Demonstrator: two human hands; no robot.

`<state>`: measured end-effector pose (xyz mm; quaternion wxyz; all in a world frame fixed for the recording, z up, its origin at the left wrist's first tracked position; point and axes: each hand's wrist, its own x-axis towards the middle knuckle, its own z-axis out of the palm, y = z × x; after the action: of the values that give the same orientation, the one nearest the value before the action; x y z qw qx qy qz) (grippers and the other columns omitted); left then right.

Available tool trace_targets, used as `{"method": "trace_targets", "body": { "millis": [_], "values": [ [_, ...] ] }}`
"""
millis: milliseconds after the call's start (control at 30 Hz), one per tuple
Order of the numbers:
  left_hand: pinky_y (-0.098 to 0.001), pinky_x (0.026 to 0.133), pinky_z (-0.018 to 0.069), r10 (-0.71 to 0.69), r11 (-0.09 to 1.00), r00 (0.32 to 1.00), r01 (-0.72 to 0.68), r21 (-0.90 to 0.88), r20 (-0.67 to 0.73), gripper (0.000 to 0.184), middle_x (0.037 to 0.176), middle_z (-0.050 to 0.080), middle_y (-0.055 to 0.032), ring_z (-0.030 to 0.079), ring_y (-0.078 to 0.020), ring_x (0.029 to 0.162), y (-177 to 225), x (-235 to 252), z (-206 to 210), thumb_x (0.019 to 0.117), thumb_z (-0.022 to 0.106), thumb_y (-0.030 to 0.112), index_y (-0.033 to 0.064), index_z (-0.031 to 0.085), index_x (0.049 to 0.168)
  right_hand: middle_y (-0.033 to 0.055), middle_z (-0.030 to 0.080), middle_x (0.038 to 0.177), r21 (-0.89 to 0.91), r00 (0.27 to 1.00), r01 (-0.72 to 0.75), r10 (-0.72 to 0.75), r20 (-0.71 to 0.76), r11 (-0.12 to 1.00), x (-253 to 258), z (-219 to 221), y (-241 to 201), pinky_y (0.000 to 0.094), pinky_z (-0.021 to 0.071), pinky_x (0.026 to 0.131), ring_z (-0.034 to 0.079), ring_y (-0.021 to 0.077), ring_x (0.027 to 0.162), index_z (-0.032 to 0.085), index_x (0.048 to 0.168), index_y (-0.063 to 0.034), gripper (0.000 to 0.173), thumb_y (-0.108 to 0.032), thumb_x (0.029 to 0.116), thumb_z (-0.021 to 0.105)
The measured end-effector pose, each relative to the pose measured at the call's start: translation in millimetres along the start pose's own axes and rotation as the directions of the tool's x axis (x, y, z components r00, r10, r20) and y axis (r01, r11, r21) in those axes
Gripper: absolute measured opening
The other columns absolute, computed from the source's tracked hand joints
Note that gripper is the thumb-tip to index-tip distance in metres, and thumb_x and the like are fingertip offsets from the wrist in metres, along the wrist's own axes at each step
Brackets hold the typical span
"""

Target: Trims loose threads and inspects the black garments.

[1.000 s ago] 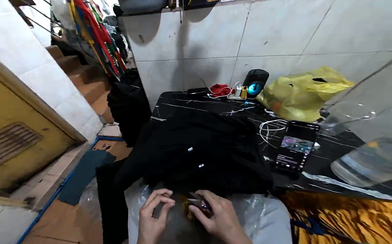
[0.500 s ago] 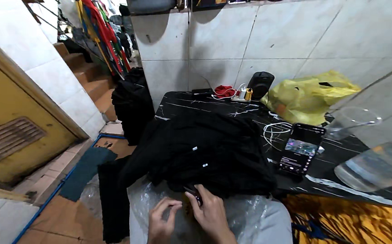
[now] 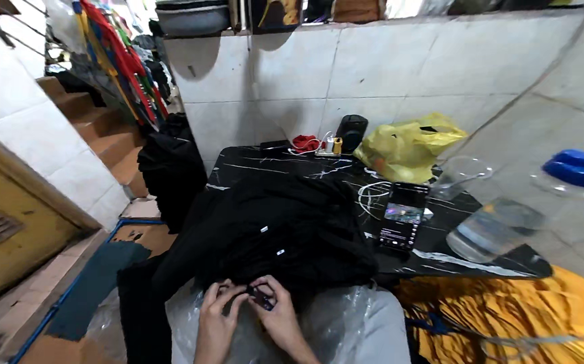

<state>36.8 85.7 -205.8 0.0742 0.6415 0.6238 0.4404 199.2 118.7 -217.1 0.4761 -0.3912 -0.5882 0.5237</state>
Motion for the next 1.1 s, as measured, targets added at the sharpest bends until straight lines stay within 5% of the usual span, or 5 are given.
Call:
{"method": "trace_targets", "body": {
  "millis": [267, 367, 500, 700, 1100],
  "values": [
    [-0.0226, 0.088, 0.0587, 0.098, 0.979, 0.995, -0.092, -0.183, 0.025, 0.012, 0.095, 0.075, -0.0031, 0.071, -0.0051, 0.092, -4.7, -1.3, -2.4, 0.095, 0.069, 0.014, 0.0035, 0.076, 0.095, 0.0042, 0.073, 0.105, -0.081, 0.996, 0.09, -0.087, 0.035, 0.993, -1.5, -7.9, -2.7, 0.032, 0.0614, 0.081, 0.071, 0.0116, 0.091, 0.067, 0.12, -0.0055, 0.032, -0.001, 0.0889, 0.07],
    [-0.0257, 0.086, 0.0595, 0.077, 0.991, 0.995, -0.069, -0.113, 0.066, 0.02, 0.097, 0.076, -0.0071, 0.072, -0.0092, 0.088, -3.4, -2.5, -4.6, 0.0947, 0.071, 0.017, 0.0021, 0.078, 0.107, 0.0042, 0.073, 0.106, -0.135, 0.994, 0.103, -0.096, 0.055, 0.986, -1.2, -9.4, -5.7, 0.0326, 0.0609, 0.083, 0.07, 0.012, 0.093, 0.067, 0.12, -0.0069, 0.035, 0.001, 0.0866, 0.071],
    [-0.0296, 0.09, 0.0566, 0.134, 0.991, 0.99, -0.135, 0.005, 0.04, 0.018, 0.094, 0.073, -0.0105, 0.07, -0.0173, 0.094, -0.6, -3.2, -9.4, 0.0974, 0.064, 0.015, 0.0032, 0.077, 0.096, 0.0054, 0.073, 0.11, -0.279, 0.99, 0.137, -0.124, 0.067, 0.951, -2.8, -10.9, -8.9, 0.0362, 0.0598, 0.087, 0.07, 0.0147, 0.098, 0.069, 0.121, -0.0094, 0.04, 0.003, 0.0826, 0.069],
    [-0.0253, 0.097, 0.0562, 0.18, 0.979, 0.981, -0.185, -0.08, -0.07, 0.016, 0.106, 0.073, -0.0136, 0.07, -0.0135, 0.107, 1.4, -1.7, -3.8, 0.0987, 0.063, 0.011, -0.0009, 0.074, 0.095, 0.0055, 0.068, 0.102, -0.719, 0.953, 0.262, -0.291, 0.087, 0.644, -4.6, -15.1, -18.3, 0.0351, 0.0573, 0.057, 0.068, 0.0165, 0.071, 0.072, 0.112, -0.0133, 0.035, -0.044, 0.0975, 0.066],
    [-0.0284, 0.093, 0.0594, 0.131, 0.973, 0.991, -0.125, -0.194, 0.019, 0.015, 0.113, 0.073, -0.0155, 0.071, -0.0149, 0.107, 7.6, -5.9, -7.0, 0.0995, 0.059, 0.007, -0.0038, 0.069, 0.097, 0.0035, 0.066, 0.078, -0.834, 0.919, 0.337, -0.346, 0.19, 0.437, -0.7, -12.1, -19.1, 0.0354, 0.0573, 0.056, 0.068, 0.0188, 0.065, 0.07, 0.1, -0.0117, 0.037, -0.042, 0.1076, 0.049]
  ]
}}
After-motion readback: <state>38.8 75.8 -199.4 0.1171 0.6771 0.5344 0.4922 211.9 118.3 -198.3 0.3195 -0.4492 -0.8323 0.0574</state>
